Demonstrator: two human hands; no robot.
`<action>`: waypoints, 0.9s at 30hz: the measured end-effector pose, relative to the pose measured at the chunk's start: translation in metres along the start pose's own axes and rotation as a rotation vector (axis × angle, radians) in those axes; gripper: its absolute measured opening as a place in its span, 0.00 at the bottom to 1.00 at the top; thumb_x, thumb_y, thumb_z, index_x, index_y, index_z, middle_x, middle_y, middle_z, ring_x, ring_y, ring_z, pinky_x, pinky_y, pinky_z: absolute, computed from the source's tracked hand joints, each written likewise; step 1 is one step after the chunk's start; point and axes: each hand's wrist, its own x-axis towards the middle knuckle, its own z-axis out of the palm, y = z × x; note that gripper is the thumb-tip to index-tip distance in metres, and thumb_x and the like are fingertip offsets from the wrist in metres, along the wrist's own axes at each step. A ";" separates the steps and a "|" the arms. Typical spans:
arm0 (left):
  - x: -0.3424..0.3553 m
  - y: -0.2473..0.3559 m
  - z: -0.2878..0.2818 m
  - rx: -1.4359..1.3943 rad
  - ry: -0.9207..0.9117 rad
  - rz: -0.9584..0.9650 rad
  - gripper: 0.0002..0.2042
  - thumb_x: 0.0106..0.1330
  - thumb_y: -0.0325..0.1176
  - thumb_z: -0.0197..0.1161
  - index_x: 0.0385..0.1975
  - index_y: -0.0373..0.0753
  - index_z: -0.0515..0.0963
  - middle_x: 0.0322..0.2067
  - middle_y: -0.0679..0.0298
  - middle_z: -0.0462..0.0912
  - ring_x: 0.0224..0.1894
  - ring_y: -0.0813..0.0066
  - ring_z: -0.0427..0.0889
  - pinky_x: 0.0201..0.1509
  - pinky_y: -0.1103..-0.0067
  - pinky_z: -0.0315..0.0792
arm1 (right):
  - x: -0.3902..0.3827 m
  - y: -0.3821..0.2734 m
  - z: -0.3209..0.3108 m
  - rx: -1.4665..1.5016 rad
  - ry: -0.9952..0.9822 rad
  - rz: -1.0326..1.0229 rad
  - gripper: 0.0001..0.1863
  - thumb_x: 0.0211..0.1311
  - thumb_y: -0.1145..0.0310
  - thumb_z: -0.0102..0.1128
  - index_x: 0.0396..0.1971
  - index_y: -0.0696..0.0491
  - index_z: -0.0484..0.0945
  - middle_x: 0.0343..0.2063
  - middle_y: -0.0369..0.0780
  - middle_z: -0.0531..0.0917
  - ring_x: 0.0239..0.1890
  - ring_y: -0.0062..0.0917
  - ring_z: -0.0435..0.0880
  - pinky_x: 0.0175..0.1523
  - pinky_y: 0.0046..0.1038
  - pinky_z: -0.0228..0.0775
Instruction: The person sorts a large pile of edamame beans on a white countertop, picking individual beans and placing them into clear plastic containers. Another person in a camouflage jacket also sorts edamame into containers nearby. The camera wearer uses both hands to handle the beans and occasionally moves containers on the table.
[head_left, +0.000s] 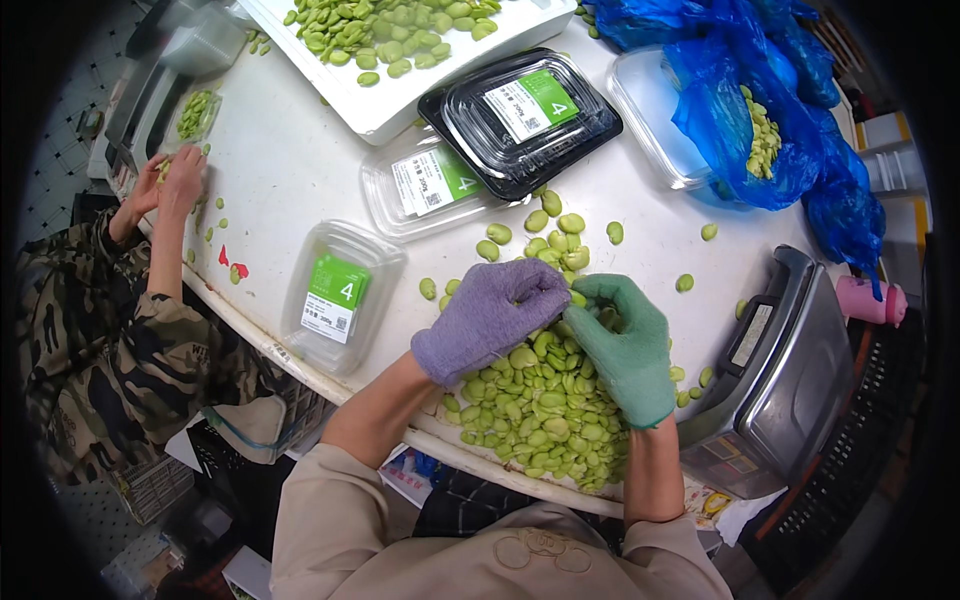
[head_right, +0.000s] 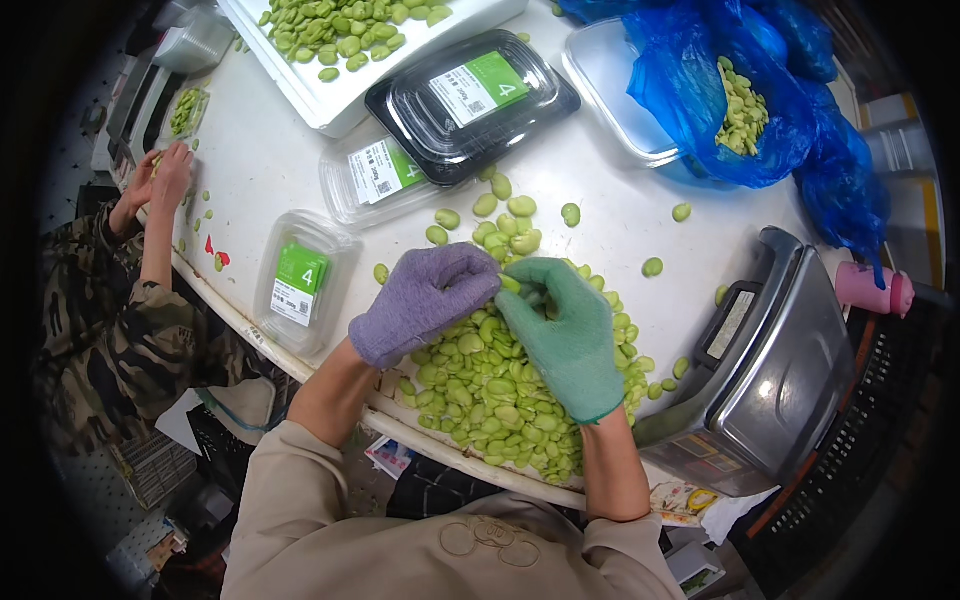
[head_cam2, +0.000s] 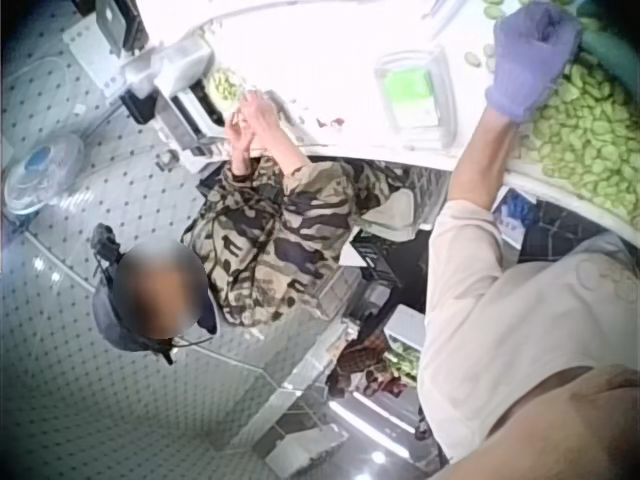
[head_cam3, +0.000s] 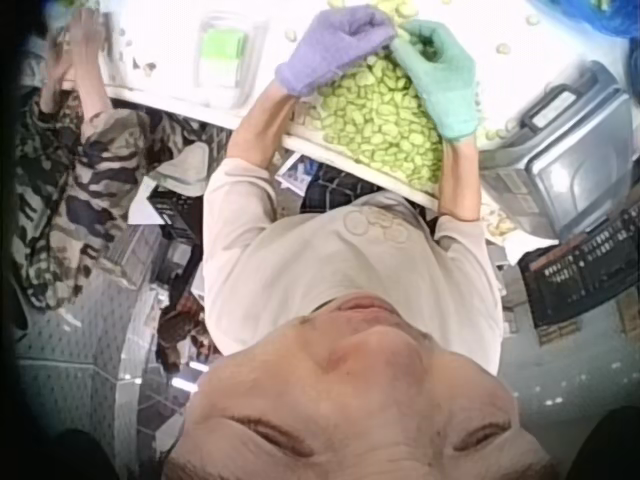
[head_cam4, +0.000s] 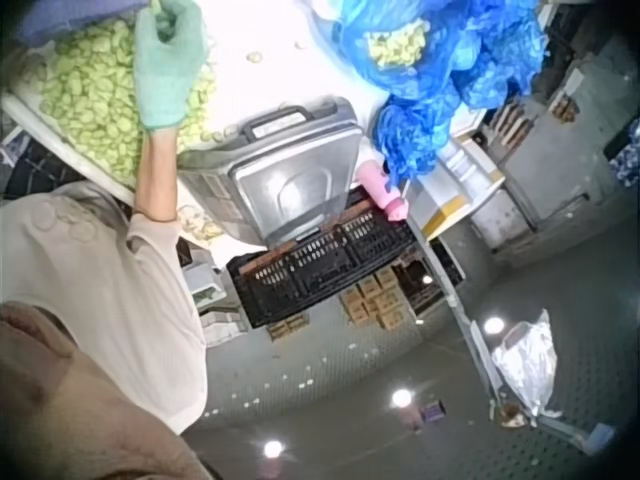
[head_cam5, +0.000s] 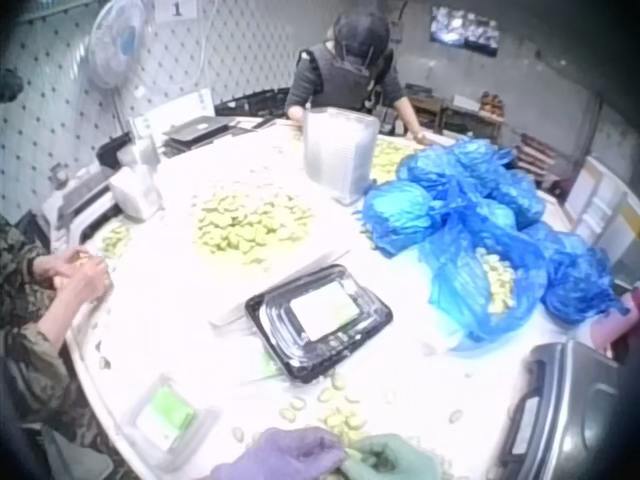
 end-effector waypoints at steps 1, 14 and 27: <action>0.000 0.001 0.000 0.007 -0.002 0.005 0.12 0.68 0.36 0.65 0.40 0.32 0.82 0.28 0.67 0.81 0.30 0.85 0.76 0.35 0.84 0.73 | 0.000 0.000 -0.001 0.013 -0.001 0.007 0.13 0.62 0.75 0.66 0.46 0.59 0.81 0.38 0.35 0.84 0.39 0.14 0.78 0.45 0.19 0.72; -0.002 0.019 -0.009 -0.043 0.048 -0.103 0.14 0.68 0.41 0.64 0.38 0.33 0.81 0.20 0.71 0.73 0.21 0.88 0.68 0.25 0.86 0.63 | 0.017 0.017 0.000 -0.290 0.133 -0.304 0.14 0.59 0.75 0.60 0.46 0.57 0.82 0.44 0.43 0.84 0.45 0.33 0.82 0.52 0.33 0.74; -0.003 0.024 -0.015 -0.144 0.074 -0.159 0.17 0.69 0.43 0.65 0.43 0.33 0.81 0.20 0.72 0.72 0.20 0.88 0.64 0.24 0.86 0.59 | 0.000 0.019 -0.023 -0.671 0.098 -0.295 0.10 0.55 0.76 0.59 0.37 0.54 0.83 0.45 0.45 0.82 0.51 0.40 0.77 0.60 0.40 0.64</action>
